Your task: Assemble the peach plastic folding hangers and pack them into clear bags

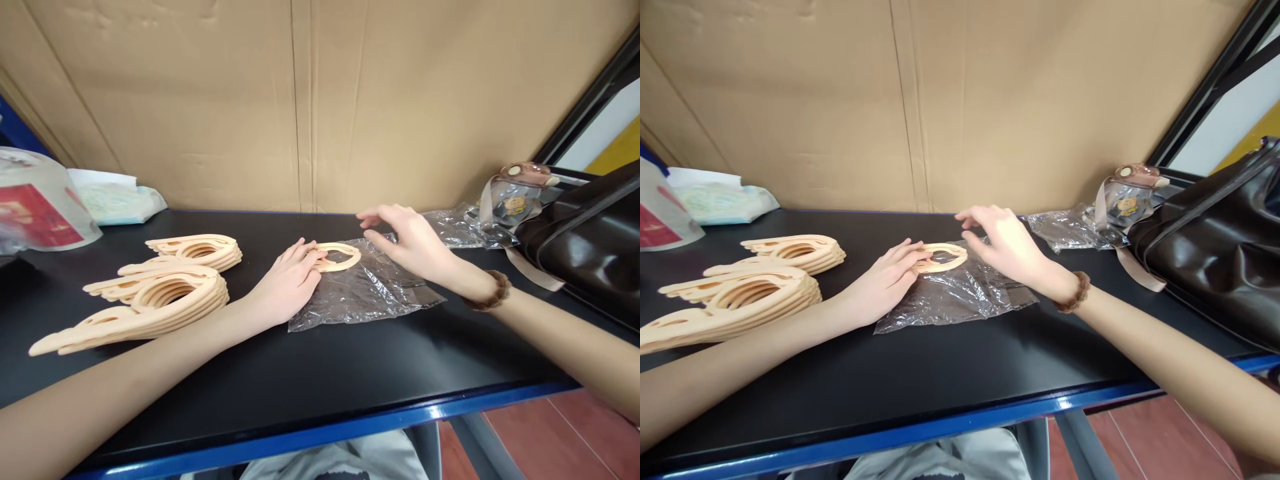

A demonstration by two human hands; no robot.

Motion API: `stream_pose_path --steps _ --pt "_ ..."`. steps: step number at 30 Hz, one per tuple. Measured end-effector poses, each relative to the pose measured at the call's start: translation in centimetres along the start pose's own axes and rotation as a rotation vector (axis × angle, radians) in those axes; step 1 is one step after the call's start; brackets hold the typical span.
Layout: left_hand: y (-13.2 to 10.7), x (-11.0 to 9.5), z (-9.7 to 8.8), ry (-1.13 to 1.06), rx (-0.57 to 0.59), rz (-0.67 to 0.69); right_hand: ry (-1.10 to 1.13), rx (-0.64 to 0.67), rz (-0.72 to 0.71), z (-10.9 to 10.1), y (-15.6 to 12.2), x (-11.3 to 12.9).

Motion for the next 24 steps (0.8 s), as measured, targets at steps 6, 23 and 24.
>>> stream_pose_path --steps 6,23,24 --pt "-0.1 -0.7 -0.4 -0.010 -0.051 0.067 0.099 0.208 -0.363 4.0 5.6 7.1" --pt "-0.7 -1.0 -0.5 -0.039 -0.051 0.051 0.412 0.525 -0.438 13.8 13.0 13.7" --pt "-0.7 -1.0 -0.4 -0.042 -0.049 0.050 0.441 0.531 -0.434 13.8 12.9 13.7"
Point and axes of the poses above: each hand's wrist, its own y-axis towards the middle knuckle, its own z-axis out of the palm, x = y × z, the point moved 6 cm from there along y, towards the middle knuckle, and after that the axes turned 1 degree about -z, right-handed, at the moved point
